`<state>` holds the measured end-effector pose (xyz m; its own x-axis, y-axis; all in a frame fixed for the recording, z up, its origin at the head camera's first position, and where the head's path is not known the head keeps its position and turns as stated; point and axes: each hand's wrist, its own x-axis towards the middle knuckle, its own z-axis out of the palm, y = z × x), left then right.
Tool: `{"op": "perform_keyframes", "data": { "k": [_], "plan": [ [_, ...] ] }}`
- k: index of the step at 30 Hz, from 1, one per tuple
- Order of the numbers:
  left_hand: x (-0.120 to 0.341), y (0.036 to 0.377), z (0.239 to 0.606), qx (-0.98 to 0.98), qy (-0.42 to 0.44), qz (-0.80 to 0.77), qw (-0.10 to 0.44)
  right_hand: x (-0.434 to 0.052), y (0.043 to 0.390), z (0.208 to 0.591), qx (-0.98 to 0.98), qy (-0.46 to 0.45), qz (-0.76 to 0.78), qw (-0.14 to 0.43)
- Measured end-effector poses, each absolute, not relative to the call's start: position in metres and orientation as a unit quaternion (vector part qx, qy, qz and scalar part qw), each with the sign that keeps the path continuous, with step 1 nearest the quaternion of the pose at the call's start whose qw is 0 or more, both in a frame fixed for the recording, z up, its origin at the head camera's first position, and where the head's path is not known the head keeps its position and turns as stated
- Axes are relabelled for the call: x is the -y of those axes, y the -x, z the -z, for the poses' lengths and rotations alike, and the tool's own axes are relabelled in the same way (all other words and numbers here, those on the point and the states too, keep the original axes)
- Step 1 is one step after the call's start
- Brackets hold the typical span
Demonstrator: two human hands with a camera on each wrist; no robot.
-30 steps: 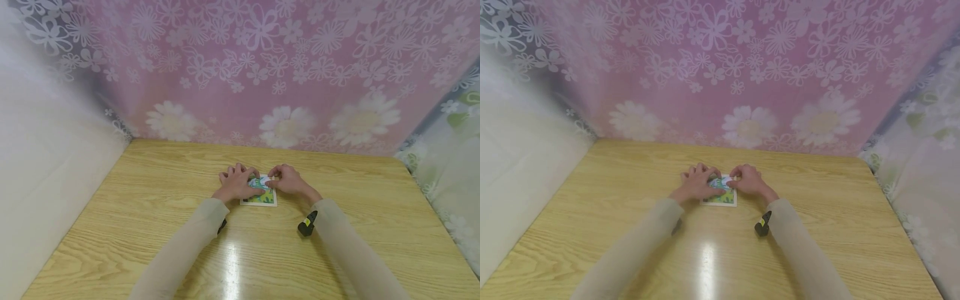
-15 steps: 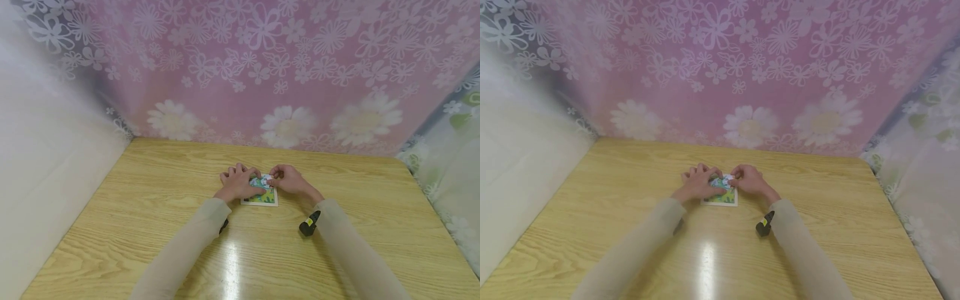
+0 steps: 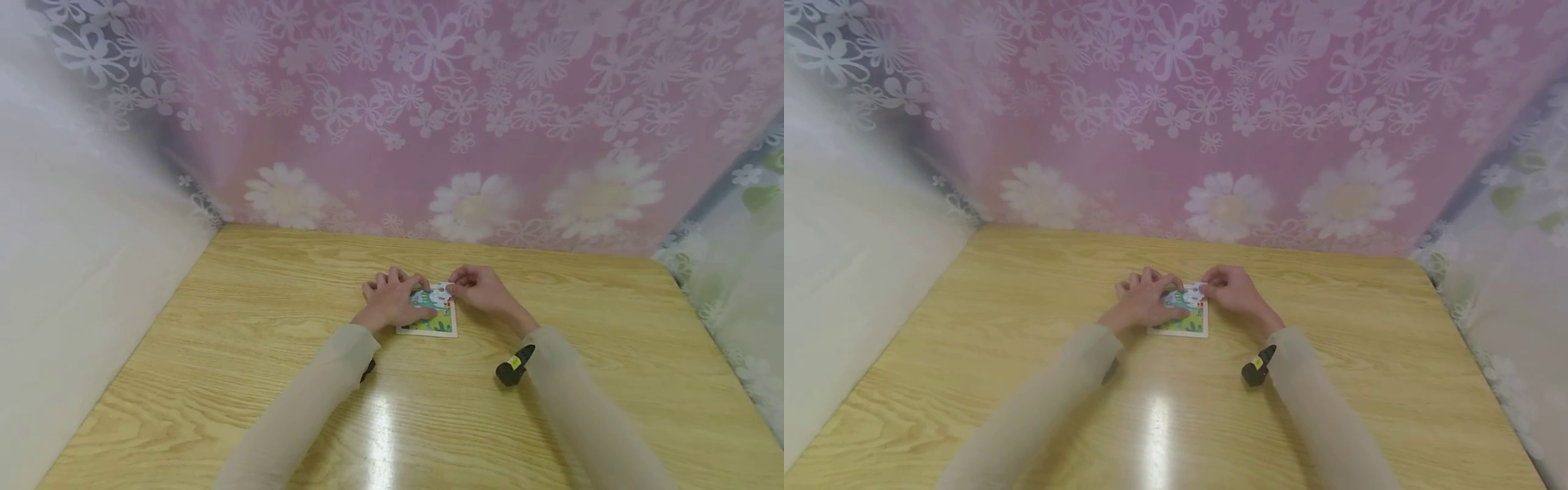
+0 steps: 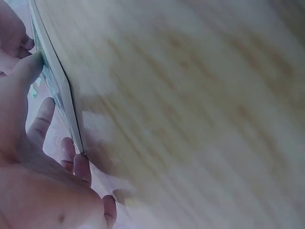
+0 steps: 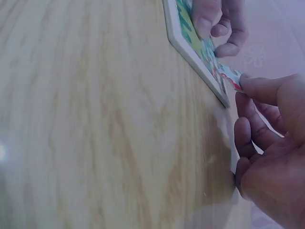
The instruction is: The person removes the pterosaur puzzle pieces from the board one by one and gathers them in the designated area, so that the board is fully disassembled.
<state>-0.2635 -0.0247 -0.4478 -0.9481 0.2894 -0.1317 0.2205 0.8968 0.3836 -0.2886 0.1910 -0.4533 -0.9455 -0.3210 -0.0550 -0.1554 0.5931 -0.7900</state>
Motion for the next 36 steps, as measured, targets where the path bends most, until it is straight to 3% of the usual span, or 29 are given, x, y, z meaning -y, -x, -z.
{"op": "perform_keyframes", "data": {
  "k": [10, 16, 36],
  "plan": [
    [0.024, 0.259, 0.444, -0.974, -0.151, -0.147, 0.085, -0.223, 0.289, 0.449, -0.906, 0.109, 0.406, 0.06],
    [0.023, 0.251, 0.44, -0.959, -0.177, -0.204, 0.087, -0.237, 0.288, 0.453, -0.909, 0.096, 0.402, 0.053],
    [0.026, 0.243, 0.447, -0.944, -0.152, -0.275, 0.105, -0.238, 0.291, 0.456, -0.943, 0.109, 0.313, 0.031]
  ]
}}
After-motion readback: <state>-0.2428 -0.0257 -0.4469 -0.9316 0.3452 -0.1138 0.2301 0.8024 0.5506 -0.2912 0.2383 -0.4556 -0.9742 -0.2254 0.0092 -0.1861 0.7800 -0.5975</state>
